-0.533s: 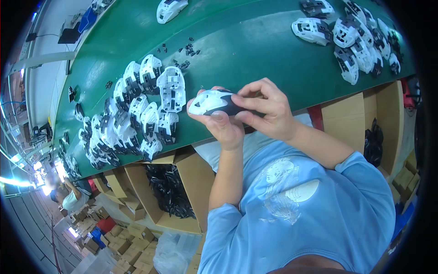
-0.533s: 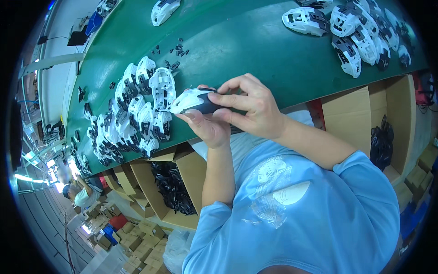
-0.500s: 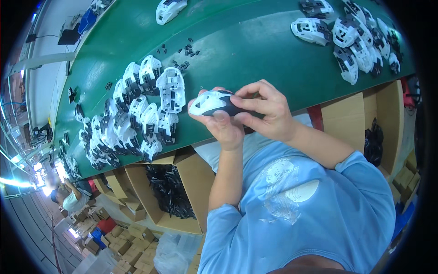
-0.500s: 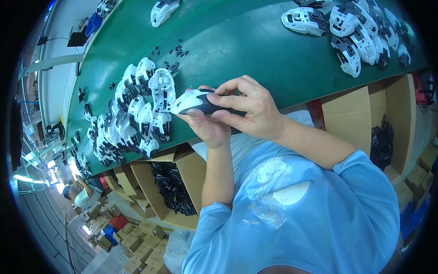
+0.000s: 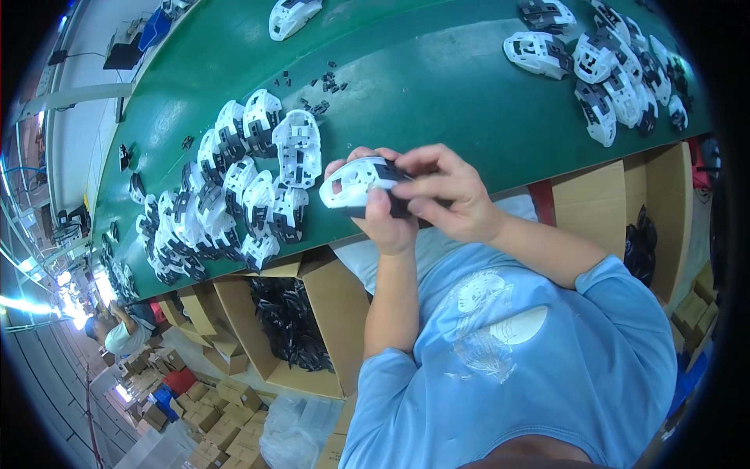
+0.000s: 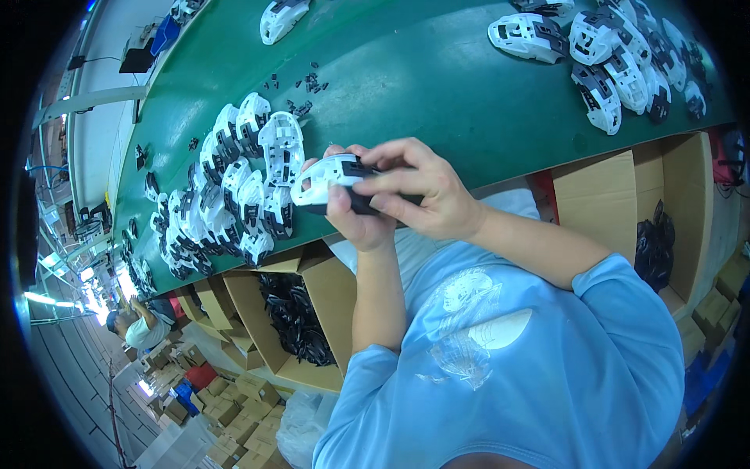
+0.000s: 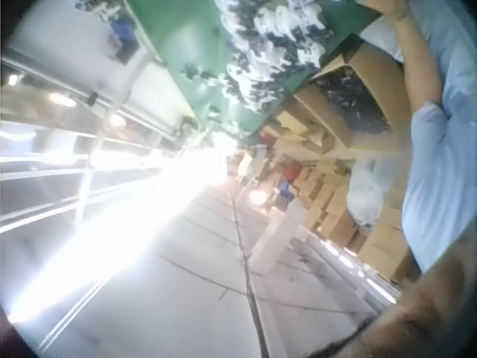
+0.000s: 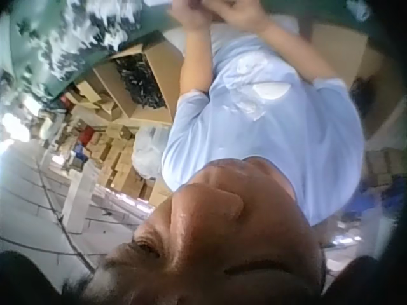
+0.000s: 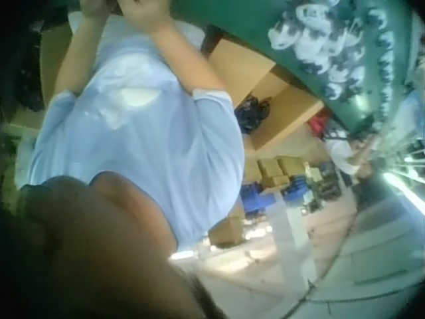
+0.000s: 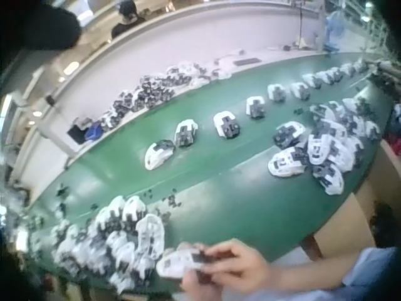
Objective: The person assembles computer mouse shells by taking components from the conveyor table and a box, attaching side panels onto the mouse frames by hand, and placing the assembled pieces onto the conveyor belt.
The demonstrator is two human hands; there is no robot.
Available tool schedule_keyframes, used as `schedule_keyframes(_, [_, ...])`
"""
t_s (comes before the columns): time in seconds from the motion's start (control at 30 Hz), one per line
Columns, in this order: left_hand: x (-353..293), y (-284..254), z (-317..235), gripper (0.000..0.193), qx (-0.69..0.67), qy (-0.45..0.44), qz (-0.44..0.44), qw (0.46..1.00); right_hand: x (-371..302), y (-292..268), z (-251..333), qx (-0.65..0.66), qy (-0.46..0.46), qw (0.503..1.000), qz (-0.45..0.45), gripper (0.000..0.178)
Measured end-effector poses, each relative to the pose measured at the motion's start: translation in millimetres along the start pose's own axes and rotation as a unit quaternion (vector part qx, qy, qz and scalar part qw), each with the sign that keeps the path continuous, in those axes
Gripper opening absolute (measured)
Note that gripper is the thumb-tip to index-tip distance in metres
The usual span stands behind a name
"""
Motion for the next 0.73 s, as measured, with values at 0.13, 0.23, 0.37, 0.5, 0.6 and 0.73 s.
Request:
schedule_keyframes(0.13, [10, 24, -2, 0.068, 0.164, 0.127, 0.03, 0.978, 4, -11, -8, 0.133, 0.079, 0.988, -0.023, 0.087])
schedule_keyframes(0.23, [15, 26, -3, 0.092, 0.228, 0.135, 0.034, 0.964, 25, -38, -6, 0.002, 0.014, 0.991, 0.13, 0.083])
schedule_keyframes(0.37, [33, -12, -33, 0.129, 0.55, 0.222, 0.073, 0.802, 51, -91, -39, -0.186, -0.147, 0.953, 0.191, 0.075])
schedule_keyframes(0.5, [47, 8, -29, 0.07, 0.726, 0.183, 0.281, 0.6, 53, -102, -51, -0.268, -0.19, 0.902, 0.281, 0.071])
schedule_keyframes(0.6, [52, 15, -33, 0.064, 0.732, 0.151, 0.285, 0.6, 55, -105, -59, -0.233, -0.176, 0.901, 0.321, 0.069])
schedule_keyframes(0.73, [59, 12, -36, 0.061, 0.738, 0.194, 0.297, 0.574, 69, -103, -60, -0.231, -0.182, 0.888, 0.354, 0.072])
Point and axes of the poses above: each hand's wrist, its own x-axis towards the middle knuckle, its own y-axis out of the palm, z = x × y, the point moved 1 cm from there along x, towards the middle knuckle, and after that the axes turned 8 degrees about -y, right-handed, at the moved point
